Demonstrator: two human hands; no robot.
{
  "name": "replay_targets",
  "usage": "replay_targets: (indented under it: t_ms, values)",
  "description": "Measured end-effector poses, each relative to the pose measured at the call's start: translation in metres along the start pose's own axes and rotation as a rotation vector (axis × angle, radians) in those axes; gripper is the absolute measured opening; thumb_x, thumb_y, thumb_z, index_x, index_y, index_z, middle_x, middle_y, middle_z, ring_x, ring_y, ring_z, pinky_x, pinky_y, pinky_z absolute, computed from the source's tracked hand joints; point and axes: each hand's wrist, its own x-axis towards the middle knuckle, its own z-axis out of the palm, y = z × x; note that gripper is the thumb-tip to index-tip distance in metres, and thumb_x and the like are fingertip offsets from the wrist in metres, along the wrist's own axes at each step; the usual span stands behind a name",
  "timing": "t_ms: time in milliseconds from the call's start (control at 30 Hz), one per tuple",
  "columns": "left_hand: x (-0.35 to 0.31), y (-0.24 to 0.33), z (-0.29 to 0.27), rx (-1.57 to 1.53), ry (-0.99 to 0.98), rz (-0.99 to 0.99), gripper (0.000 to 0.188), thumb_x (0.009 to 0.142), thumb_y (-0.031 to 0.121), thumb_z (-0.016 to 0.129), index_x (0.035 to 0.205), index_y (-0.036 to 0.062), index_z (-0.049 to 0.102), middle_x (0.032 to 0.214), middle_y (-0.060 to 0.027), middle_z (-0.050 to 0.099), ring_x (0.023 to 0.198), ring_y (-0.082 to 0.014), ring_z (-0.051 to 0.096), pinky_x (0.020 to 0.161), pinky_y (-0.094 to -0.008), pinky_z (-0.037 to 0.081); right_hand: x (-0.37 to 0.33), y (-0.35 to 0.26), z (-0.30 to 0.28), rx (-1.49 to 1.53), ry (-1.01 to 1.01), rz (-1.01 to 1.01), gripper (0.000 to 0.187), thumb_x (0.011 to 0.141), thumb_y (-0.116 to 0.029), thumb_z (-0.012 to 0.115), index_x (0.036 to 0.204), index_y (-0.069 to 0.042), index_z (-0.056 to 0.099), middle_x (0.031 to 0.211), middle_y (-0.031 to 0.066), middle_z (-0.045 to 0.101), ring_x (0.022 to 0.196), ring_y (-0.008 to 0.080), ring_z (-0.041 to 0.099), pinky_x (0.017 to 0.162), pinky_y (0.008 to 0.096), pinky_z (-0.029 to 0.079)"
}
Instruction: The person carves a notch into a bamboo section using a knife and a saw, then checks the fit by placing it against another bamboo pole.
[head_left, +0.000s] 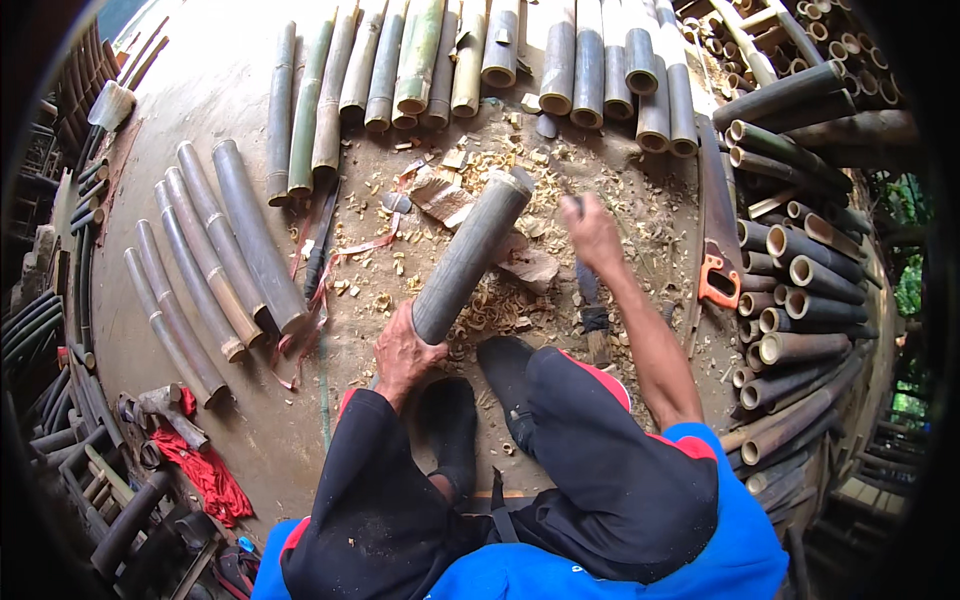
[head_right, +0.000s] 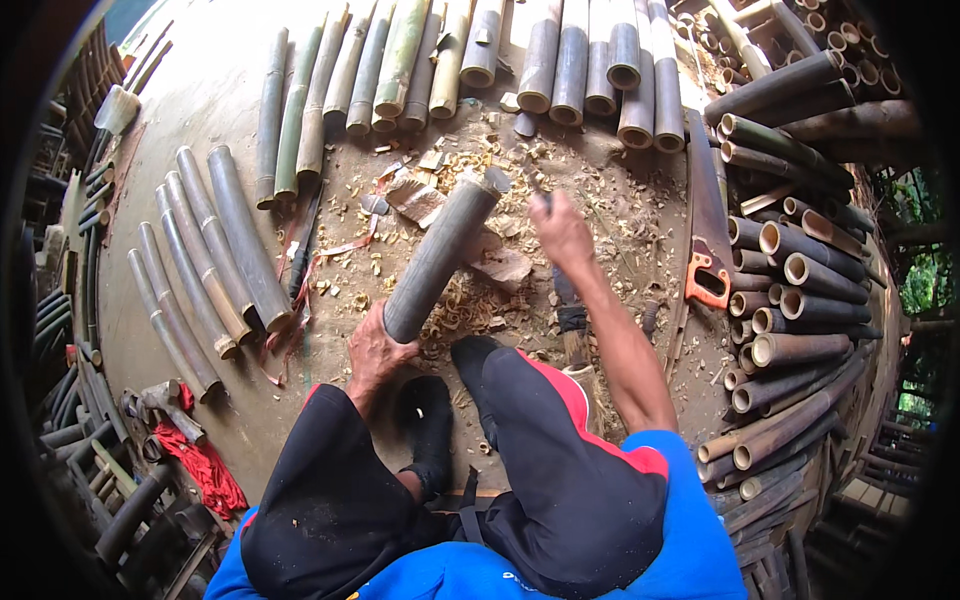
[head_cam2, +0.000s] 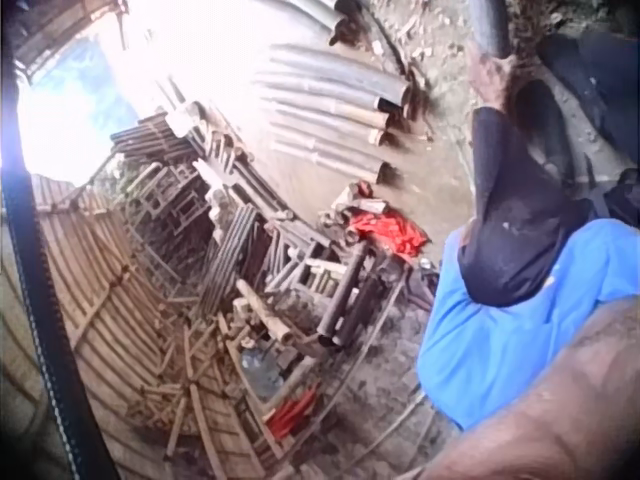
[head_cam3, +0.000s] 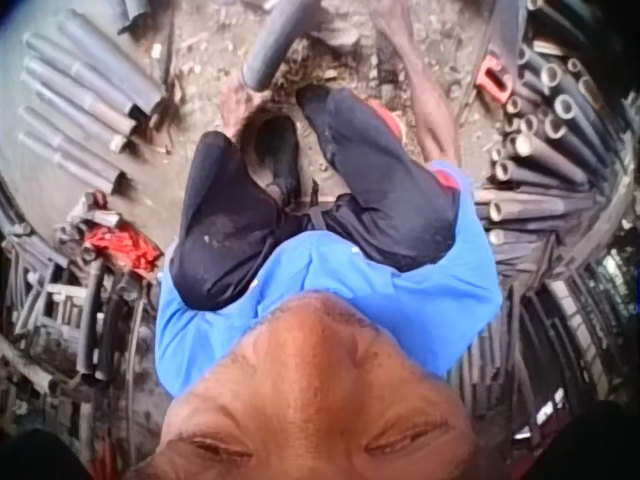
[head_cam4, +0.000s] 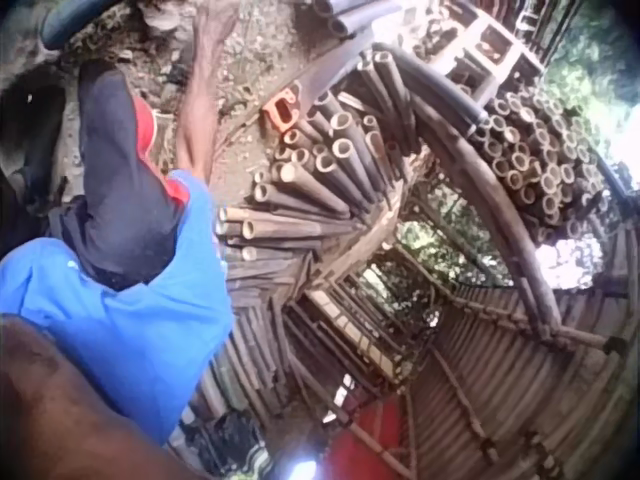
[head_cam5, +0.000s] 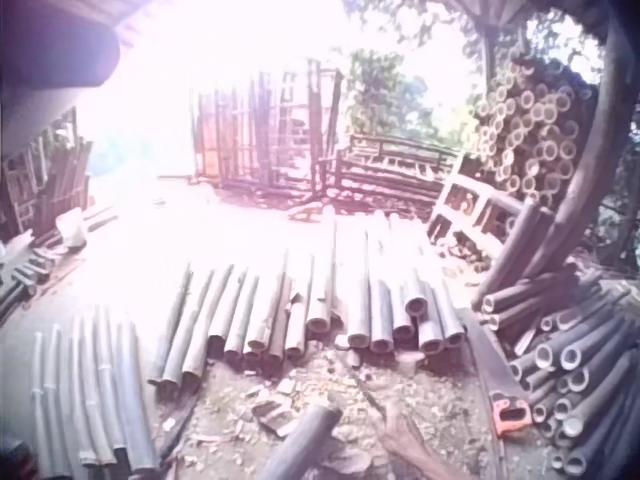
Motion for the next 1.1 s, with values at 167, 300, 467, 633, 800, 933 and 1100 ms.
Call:
replay_targets:
  t_ms: [167,300,467,633,800,933,1100]
  values:
    - [0.001,-0.013,-0.016,-0.008,-0.043,-0.025,0.080,0.064,0.033,0.085,0.135,0.0085,0.057,0.116,-0.0196,0.070,0.109,-0.0386,0.069,0.095,-0.0472,0.054,-0.021,-0.020,0.014,-0.045,0.061,-0.222,0.042,0.107,-0.050,0.050,0.104,-0.008,0.047,0.070,0.0141,0.061,0.061,0.0299,0.064,0.052,0.0473,0.050]
    - [-0.001,-0.020,-0.021,-0.047,-0.103,-0.083,0.084,0.064,0.037,0.087,0.137,0.0073,0.056,0.120,-0.0209,0.069,0.113,-0.0383,0.067,0.097,-0.0465,0.053,0.015,-0.008,0.012,-0.055,0.145,0.042,0.049,0.105,-0.052,0.054,0.113,-0.004,0.053,0.087,0.0270,0.069,0.085,0.0475,0.069,0.078,0.0573,0.053]
    - [0.013,-0.028,-0.027,-1.030,0.172,-0.328,0.089,0.086,0.033,0.084,0.153,-0.0010,0.036,0.127,-0.0213,0.059,0.104,-0.0273,0.064,0.091,-0.0406,0.055,0.030,0.122,-0.019,0.026,0.285,0.126,0.044,0.090,-0.038,0.076,0.099,0.002,0.060,0.084,0.0177,0.067,0.079,0.0302,0.065,0.075,0.0457,0.052]
    - [0.020,-0.148,-0.087,-1.319,0.689,-0.723,0.047,0.090,0.023,0.077,0.119,-0.0090,0.059,0.115,-0.0186,0.061,0.097,-0.0269,0.063,0.090,-0.0424,0.057,0.006,0.111,-0.005,-0.121,0.180,0.192,0.048,0.093,-0.036,0.071,0.113,0.005,0.057,0.099,0.0299,0.068,0.095,0.0483,0.067,0.085,0.0538,0.050]
    - [0.048,-0.170,-0.112,-1.292,0.730,-0.571,0.041,0.090,0.020,0.074,0.120,-0.0045,0.062,0.116,-0.0170,0.063,0.119,-0.0313,0.060,0.106,-0.0497,0.049,0.017,0.109,-0.004,-0.281,0.148,0.193,0.050,0.094,-0.033,0.070,0.119,0.007,0.055,0.098,0.0323,0.069,0.097,0.0508,0.067,0.087,0.0564,0.050]
    - [0.068,-0.124,-0.122,-0.791,0.617,-0.484,0.054,0.088,0.025,0.080,0.130,-0.0026,0.061,0.122,-0.0121,0.067,0.114,-0.0171,0.062,0.096,-0.0405,0.054,0.003,0.064,-0.001,-0.651,0.312,-0.006,0.048,0.098,-0.036,0.068,0.125,0.003,0.060,0.121,0.0289,0.064,0.115,0.0462,0.061,0.092,0.0548,0.051]
    - [0.018,0.039,-0.029,0.071,0.028,-0.070,0.114,0.060,0.054,0.096,0.145,-0.0040,0.046,0.121,-0.0224,0.058,0.122,-0.0381,0.058,0.103,-0.0492,0.049,-0.013,0.017,0.040,-0.451,0.148,-0.342,0.055,0.096,-0.045,0.070,0.116,0.005,0.061,0.114,0.0271,0.063,0.109,0.0375,0.062,0.094,0.0473,0.052]
